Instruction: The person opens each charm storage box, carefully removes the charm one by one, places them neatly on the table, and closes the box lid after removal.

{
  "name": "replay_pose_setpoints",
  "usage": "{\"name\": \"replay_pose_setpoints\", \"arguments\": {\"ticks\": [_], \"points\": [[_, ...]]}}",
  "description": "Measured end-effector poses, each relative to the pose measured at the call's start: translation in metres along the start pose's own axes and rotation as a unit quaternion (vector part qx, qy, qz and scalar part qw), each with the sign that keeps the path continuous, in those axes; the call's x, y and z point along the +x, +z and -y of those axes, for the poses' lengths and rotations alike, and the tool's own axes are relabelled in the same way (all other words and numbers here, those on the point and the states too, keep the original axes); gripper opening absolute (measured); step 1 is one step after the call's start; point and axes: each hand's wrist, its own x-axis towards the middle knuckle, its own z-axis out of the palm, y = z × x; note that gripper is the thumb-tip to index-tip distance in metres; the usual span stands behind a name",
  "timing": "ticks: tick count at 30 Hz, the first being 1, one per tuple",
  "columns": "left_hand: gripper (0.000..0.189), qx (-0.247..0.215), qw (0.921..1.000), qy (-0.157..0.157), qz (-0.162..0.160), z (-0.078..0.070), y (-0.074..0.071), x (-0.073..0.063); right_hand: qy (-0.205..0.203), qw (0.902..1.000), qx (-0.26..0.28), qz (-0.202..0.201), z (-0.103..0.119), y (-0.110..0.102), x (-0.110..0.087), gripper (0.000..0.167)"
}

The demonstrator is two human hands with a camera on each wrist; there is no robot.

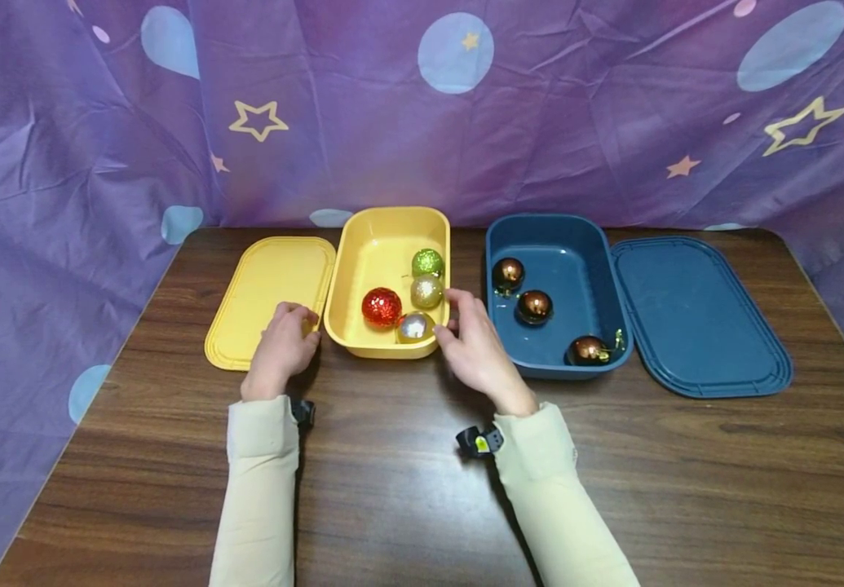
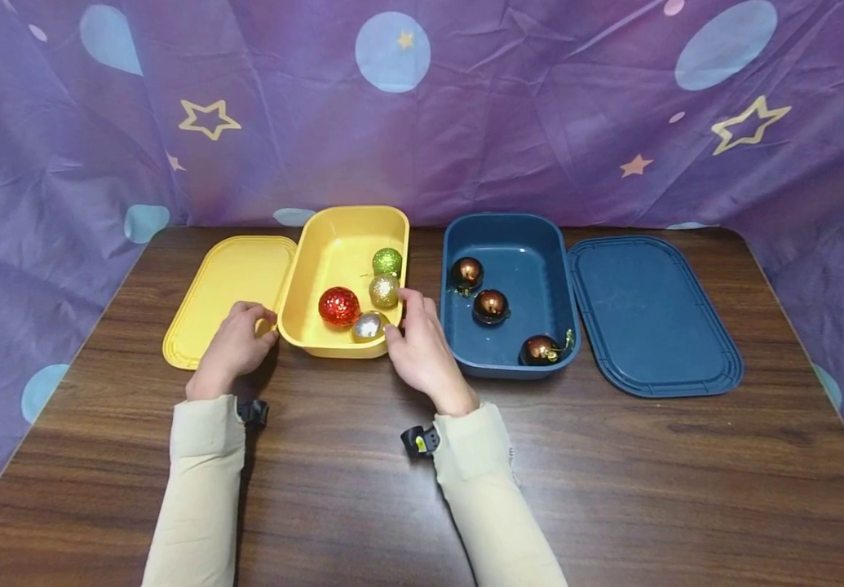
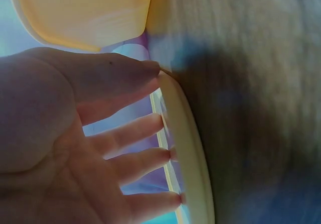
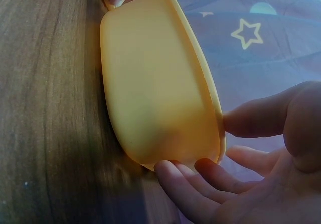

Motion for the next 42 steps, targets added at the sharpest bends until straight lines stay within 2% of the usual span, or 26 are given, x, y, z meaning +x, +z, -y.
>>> {"name": "replay_pose_setpoints", "arguments": {"ticks": [12,27,32,36,40,42], "points": [[0.039,0.006,0.9998,0.014,0.012,0.0029,0.0005,0.0033,-0.003,1.0,-0.003,0.002,0.0004,-0.0001,-0.0001,0.054],[0.043,-0.012,0.9995,0.028,0.001,0.0047,0.0,0.0032,-0.003,1.0,-0.004,0.003,0.0005,-0.0001,0.0003,0.053],[0.042,-0.023,0.9989,0.039,-0.015,0.0085,-0.0005,0.0036,-0.007,1.0,-0.006,0.001,0.0002,0.0004,0.0005,0.052],[0.042,-0.044,0.9973,0.041,-0.04,0.0097,-0.0027,0.0038,-0.009,0.9999,-0.009,0.0,-0.0005,0.0005,0.0004,0.052],[0.04,-0.088,0.9918,0.04,-0.083,0.0057,-0.0065,0.0041,-0.012,0.9999,-0.011,-0.001,-0.0009,0.0004,0.0003,0.052],[0.039,-0.124,0.9863,0.037,-0.102,0.0022,-0.0085,0.0044,-0.013,0.9998,-0.011,-0.001,-0.001,0.0002,0.0002,0.052]]}}
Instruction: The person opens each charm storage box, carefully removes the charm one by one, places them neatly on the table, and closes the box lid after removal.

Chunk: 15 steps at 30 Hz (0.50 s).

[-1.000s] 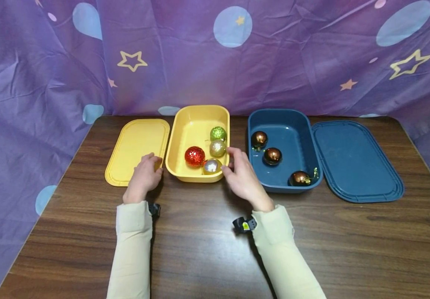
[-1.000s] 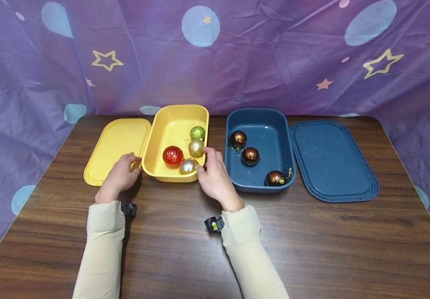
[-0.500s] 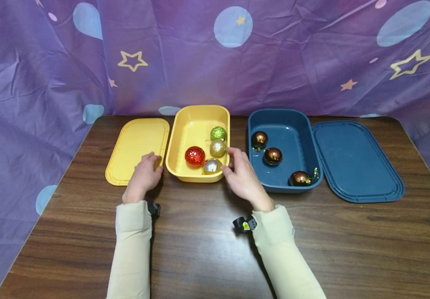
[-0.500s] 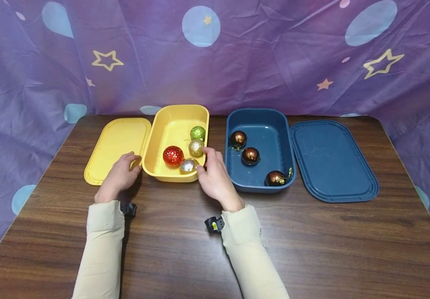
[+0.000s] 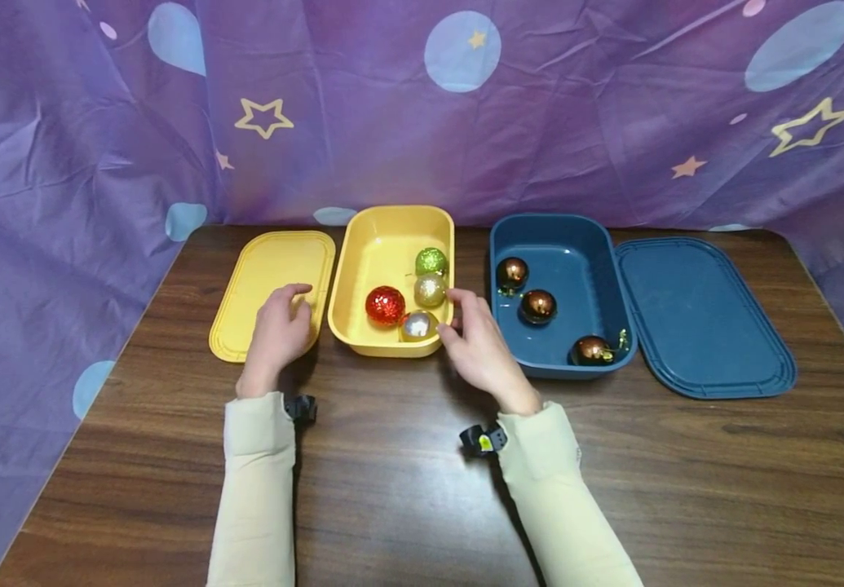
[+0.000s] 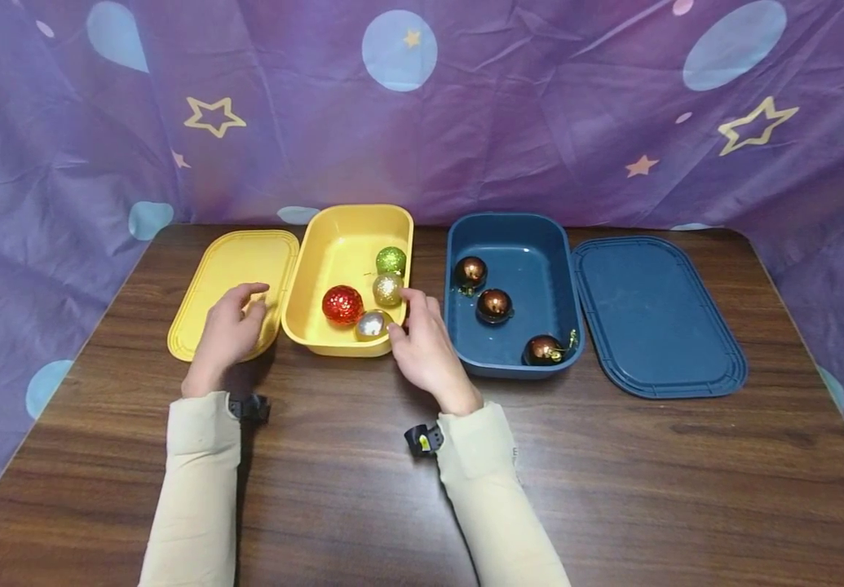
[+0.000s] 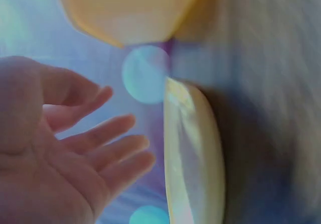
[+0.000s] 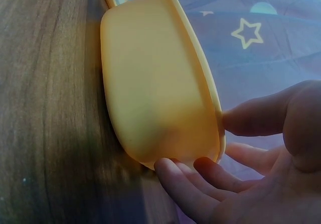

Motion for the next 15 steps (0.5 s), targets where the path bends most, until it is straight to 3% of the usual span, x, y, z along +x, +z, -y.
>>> {"name": "replay_pose_setpoints", "arguments": {"ticks": [5,11,15], "points": [[0.037,-0.11,0.9936,-0.015,-0.019,-0.009,0.0,0.002,0.002,1.0,-0.001,0.001,0.0,0.0,0.0,0.052],[0.038,-0.211,0.976,-0.047,0.027,-0.017,0.005,0.003,0.003,1.0,-0.005,0.0,0.0,-0.001,0.0,0.052],[0.039,-0.245,0.9649,-0.078,0.051,-0.022,0.009,0.003,-0.001,1.0,-0.005,-0.001,0.0,-0.001,0.0,0.052]]}}
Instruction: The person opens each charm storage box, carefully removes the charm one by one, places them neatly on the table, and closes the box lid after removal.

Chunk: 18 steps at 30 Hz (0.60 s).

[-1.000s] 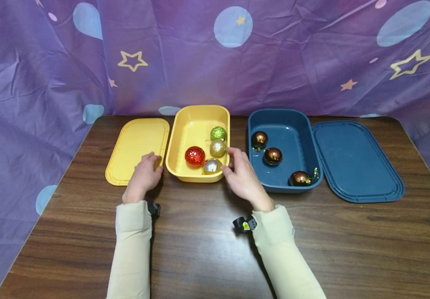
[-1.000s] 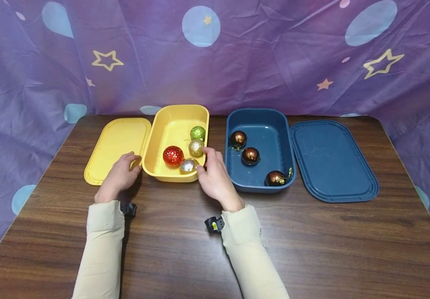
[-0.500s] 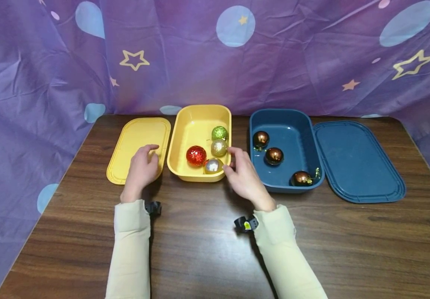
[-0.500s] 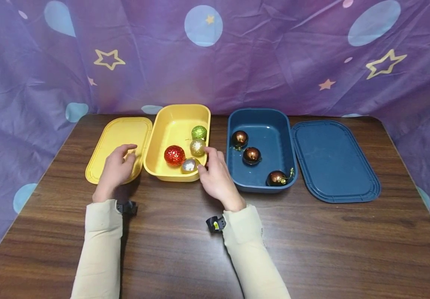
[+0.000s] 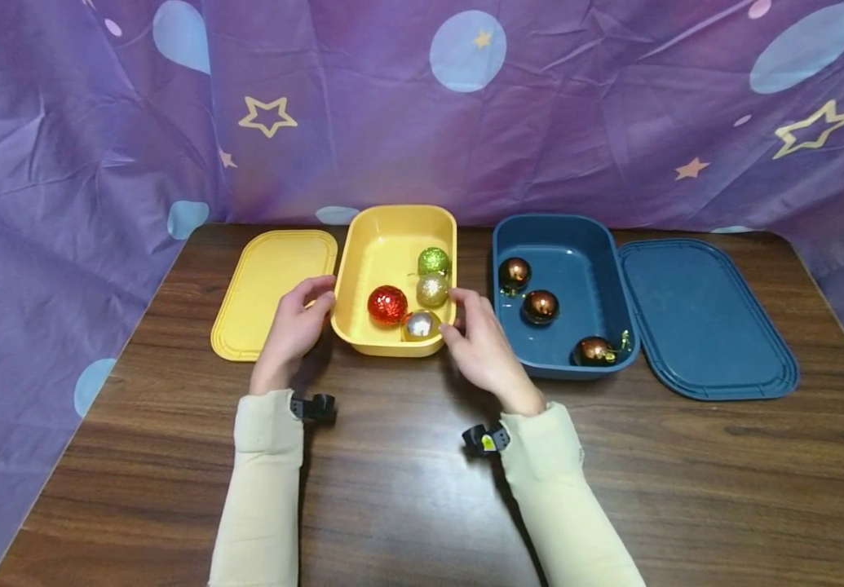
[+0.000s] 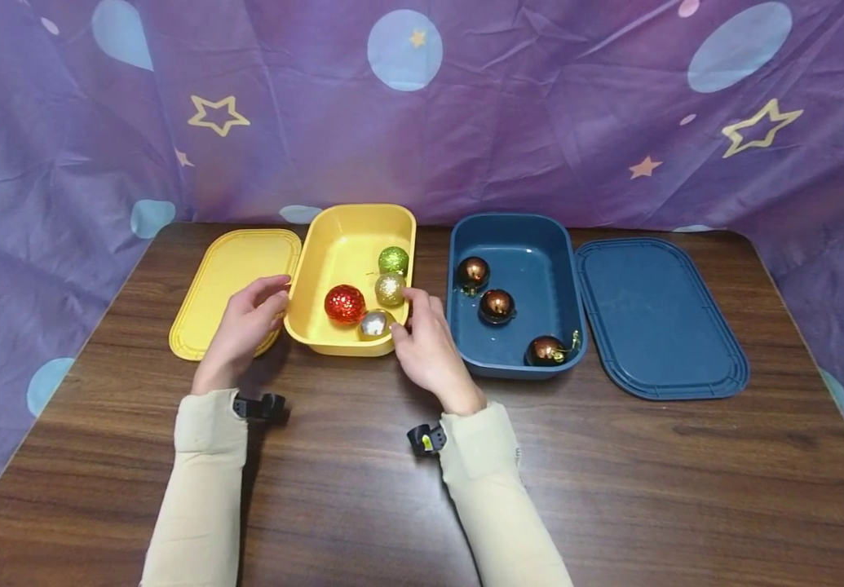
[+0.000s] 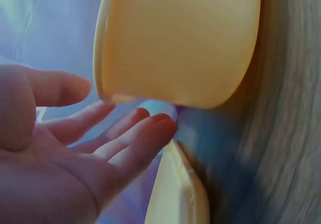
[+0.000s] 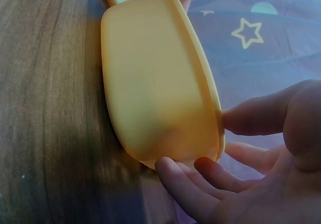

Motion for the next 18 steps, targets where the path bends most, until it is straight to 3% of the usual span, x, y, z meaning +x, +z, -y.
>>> {"name": "replay_pose_setpoints", "arguments": {"ticks": [9,18], "points": [[0.043,-0.095,0.994,-0.052,0.016,0.0,0.007,0.0,-0.024,0.9995,-0.015,-0.013,0.011,-0.005,-0.005,0.053],[0.045,-0.119,0.9879,-0.095,0.031,0.002,0.004,0.0,-0.091,0.9934,-0.041,-0.057,0.02,0.0,-0.005,0.044]]}}
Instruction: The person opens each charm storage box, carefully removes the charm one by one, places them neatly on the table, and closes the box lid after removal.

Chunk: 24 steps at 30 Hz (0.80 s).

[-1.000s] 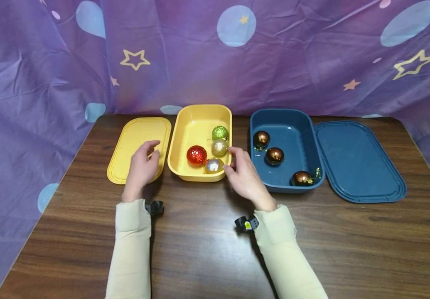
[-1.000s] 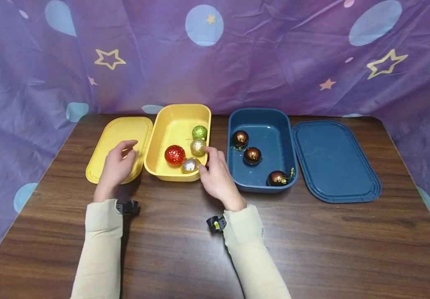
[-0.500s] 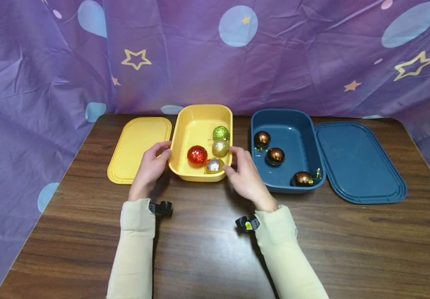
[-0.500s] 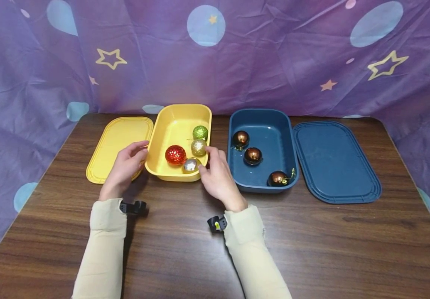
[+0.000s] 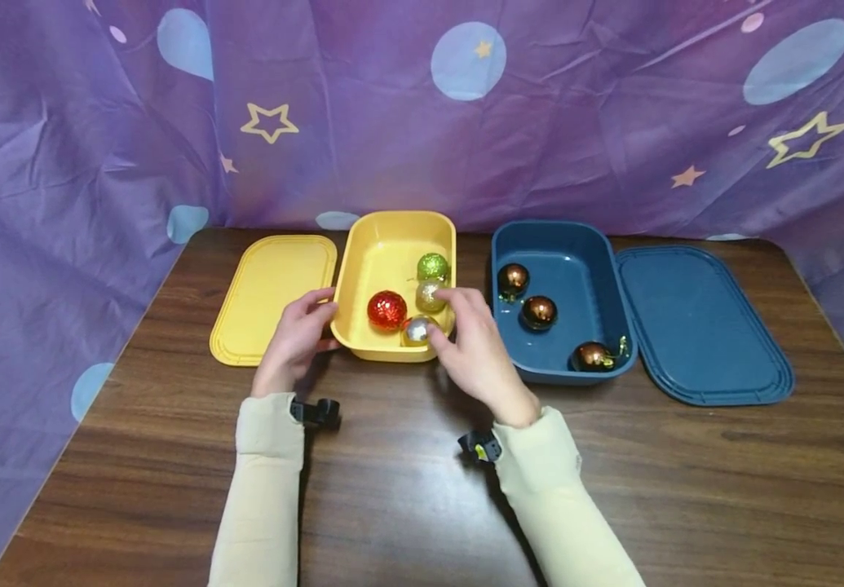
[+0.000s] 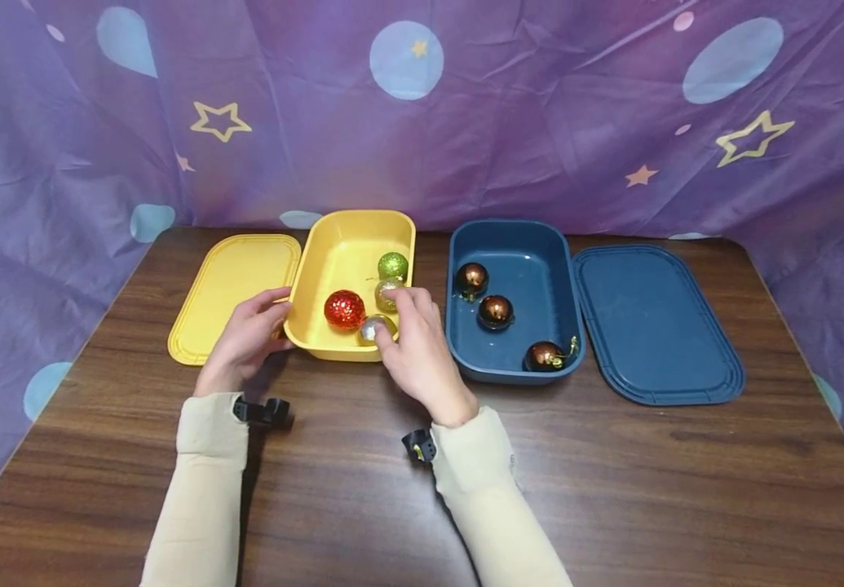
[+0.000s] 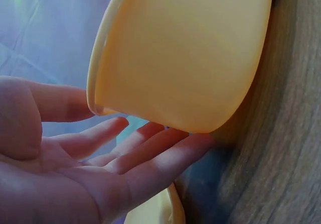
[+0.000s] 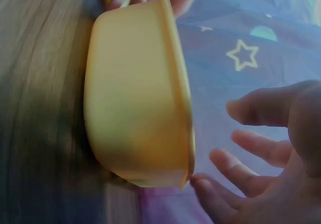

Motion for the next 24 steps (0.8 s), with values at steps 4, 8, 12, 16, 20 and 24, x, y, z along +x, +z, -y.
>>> {"name": "replay_pose_setpoints", "arguments": {"ticks": [4,8,12,16,20,24], "points": [[0.044,-0.012,0.9999,-0.003,0.004,0.001,-0.001,0.0,-0.023,0.9989,-0.028,-0.029,0.003,0.006,0.005,0.043],[0.042,-0.016,0.9999,0.0,-0.002,0.001,0.0,0.001,-0.024,0.9989,-0.034,-0.021,0.007,0.012,0.013,0.044],[0.04,-0.017,0.9998,-0.002,-0.008,0.001,0.0,0.001,-0.023,0.9982,-0.053,0.017,0.01,0.02,0.019,0.046],[0.04,-0.02,0.9998,-0.004,-0.008,0.002,0.0,0.001,-0.025,0.9928,-0.099,0.063,0.014,0.029,0.024,0.048],[0.04,-0.022,0.9997,-0.002,-0.01,0.002,-0.001,0.001,-0.02,0.9864,-0.137,0.088,0.017,0.038,0.028,0.048],[0.04,-0.019,0.9998,0.002,-0.01,0.003,-0.001,0.001,-0.021,0.9824,-0.162,0.091,0.018,0.045,0.033,0.048]]}}
